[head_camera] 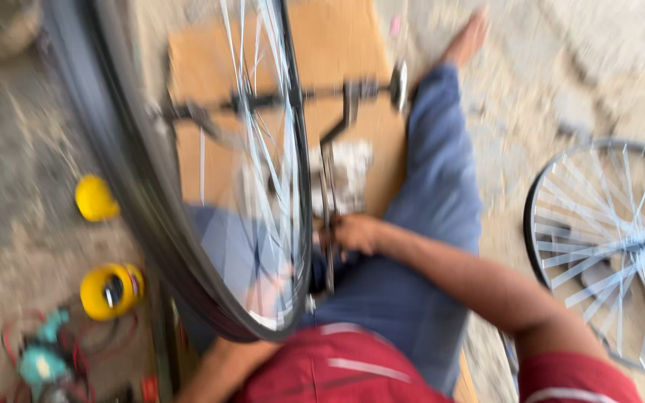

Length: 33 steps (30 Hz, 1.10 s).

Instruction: The person is inserting metal spokes into a bicycle wheel rim and hub, adding washers and tightening components by hand and with a tool while the wheel is held in a stand.

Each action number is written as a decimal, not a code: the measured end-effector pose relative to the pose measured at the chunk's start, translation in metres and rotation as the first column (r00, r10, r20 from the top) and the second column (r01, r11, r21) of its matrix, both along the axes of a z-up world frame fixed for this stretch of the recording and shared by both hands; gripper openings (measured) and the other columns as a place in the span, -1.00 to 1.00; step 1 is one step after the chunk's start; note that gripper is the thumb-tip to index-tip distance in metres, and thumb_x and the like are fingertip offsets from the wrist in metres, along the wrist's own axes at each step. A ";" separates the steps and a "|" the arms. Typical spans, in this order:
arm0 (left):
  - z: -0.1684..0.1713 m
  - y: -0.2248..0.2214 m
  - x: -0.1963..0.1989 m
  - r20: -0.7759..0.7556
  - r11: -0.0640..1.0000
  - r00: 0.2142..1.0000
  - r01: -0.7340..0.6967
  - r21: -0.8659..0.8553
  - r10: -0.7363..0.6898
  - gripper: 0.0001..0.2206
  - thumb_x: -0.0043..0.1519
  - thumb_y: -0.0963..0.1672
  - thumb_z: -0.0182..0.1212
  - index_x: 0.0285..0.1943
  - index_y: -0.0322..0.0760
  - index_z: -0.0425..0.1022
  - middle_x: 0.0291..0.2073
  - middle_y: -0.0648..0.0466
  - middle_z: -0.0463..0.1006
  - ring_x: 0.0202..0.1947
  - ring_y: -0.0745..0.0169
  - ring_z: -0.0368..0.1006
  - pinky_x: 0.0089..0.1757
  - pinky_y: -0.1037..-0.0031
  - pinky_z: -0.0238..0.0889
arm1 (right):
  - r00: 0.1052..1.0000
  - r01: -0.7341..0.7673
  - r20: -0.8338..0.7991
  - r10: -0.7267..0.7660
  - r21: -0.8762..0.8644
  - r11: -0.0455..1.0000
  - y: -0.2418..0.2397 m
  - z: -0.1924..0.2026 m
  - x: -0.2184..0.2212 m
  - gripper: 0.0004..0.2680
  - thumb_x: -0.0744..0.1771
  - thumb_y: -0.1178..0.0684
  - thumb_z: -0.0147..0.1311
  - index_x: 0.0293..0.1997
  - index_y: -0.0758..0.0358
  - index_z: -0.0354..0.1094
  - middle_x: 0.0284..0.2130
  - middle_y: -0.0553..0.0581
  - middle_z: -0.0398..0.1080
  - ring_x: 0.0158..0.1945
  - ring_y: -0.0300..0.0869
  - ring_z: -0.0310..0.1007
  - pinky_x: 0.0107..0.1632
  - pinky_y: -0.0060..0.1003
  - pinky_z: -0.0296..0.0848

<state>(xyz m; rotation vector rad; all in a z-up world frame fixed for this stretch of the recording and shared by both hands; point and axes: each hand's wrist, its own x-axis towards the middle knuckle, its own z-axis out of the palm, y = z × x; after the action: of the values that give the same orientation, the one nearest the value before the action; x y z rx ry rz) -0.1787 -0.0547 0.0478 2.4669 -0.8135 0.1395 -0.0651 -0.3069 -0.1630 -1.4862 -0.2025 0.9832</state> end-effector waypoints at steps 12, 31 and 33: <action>0.002 -0.012 -0.009 -0.117 0.980 0.987 -0.092 0.178 0.113 -0.68 0.08 -0.16 0.27 0.04 -0.26 0.57 -0.26 -0.17 0.58 -0.25 -0.31 0.51 -0.19 -0.01 0.35 | 0.966 0.174 -0.178 -0.189 -0.095 0.980 0.009 0.036 -0.006 -0.74 0.34 -0.09 0.17 -0.08 0.33 0.43 -0.39 0.13 0.50 -0.39 -0.20 0.50 -0.48 -0.34 0.42; -0.035 -0.018 0.016 -0.014 0.992 0.992 -0.123 0.040 0.124 -0.66 0.03 -0.13 0.30 0.03 -0.16 0.59 -0.26 -0.11 0.63 -0.20 -0.26 0.52 -0.10 0.02 0.33 | 0.987 0.158 -0.020 -0.162 -0.122 0.980 0.004 0.029 -0.001 -0.66 0.35 -0.12 0.18 0.04 0.43 0.41 -0.25 0.20 0.55 -0.28 -0.15 0.56 -0.35 -0.32 0.54; -0.042 -0.009 0.013 0.011 0.989 0.989 -0.147 0.036 0.147 -0.65 0.02 -0.12 0.31 0.02 -0.13 0.60 -0.26 -0.10 0.64 -0.19 -0.27 0.52 -0.07 0.01 0.32 | 0.988 0.148 -0.016 -0.151 -0.109 0.983 0.008 0.022 0.008 -0.66 0.34 -0.12 0.18 0.03 0.43 0.41 -0.26 0.20 0.55 -0.29 -0.15 0.55 -0.37 -0.31 0.53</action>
<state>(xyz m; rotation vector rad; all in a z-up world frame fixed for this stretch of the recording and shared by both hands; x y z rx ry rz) -0.1659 -0.0639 0.0055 2.5620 -0.6426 0.1893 -0.0574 -0.2992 -0.1413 -1.5628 -0.0195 0.9023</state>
